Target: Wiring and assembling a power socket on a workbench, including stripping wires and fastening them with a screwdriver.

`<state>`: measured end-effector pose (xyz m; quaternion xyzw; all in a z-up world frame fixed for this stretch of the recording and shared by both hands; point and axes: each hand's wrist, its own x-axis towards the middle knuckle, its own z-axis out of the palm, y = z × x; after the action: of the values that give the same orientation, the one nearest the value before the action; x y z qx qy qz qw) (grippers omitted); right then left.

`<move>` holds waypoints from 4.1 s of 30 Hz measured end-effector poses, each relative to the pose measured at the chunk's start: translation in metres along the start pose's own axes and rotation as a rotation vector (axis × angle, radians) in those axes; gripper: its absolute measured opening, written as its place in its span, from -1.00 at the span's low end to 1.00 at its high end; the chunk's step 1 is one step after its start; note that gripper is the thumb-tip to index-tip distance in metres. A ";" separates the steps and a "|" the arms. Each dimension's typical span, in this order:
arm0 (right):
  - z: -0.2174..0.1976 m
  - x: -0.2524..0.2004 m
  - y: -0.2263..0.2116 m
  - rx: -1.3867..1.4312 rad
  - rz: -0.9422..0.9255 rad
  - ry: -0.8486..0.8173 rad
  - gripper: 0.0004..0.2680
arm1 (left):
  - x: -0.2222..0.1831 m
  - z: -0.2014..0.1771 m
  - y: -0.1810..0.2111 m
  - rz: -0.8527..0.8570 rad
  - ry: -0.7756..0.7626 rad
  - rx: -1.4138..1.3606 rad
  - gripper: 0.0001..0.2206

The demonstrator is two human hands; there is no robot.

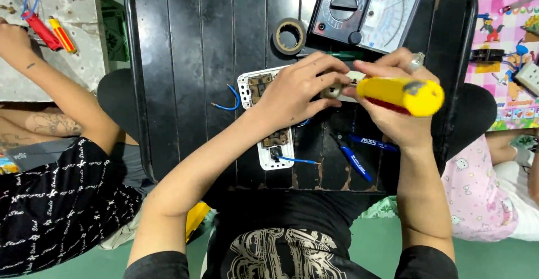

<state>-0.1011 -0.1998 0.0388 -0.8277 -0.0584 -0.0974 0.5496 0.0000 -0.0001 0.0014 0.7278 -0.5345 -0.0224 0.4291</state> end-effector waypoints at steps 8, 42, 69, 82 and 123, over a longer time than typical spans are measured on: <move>0.006 0.004 0.000 0.001 -0.060 0.190 -0.81 | 0.000 0.000 -0.001 -0.002 -0.011 0.034 -0.69; -0.019 0.001 0.017 0.058 -0.160 0.413 -0.61 | 0.002 -0.001 0.005 0.092 0.004 0.165 -0.71; -0.014 0.002 0.013 0.108 -0.121 0.436 -0.68 | 0.008 0.012 0.018 -0.026 0.083 0.416 -0.88; -0.011 0.006 0.003 0.079 -0.120 0.398 -0.70 | 0.005 0.017 0.015 0.095 0.287 0.426 -0.89; 0.014 0.004 0.015 0.176 -0.056 0.505 -0.67 | -0.003 0.010 0.014 0.016 0.248 0.155 -0.86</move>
<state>-0.0925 -0.1928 0.0215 -0.7244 0.0496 -0.3105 0.6136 -0.0161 -0.0048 0.0030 0.7516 -0.4834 0.1128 0.4345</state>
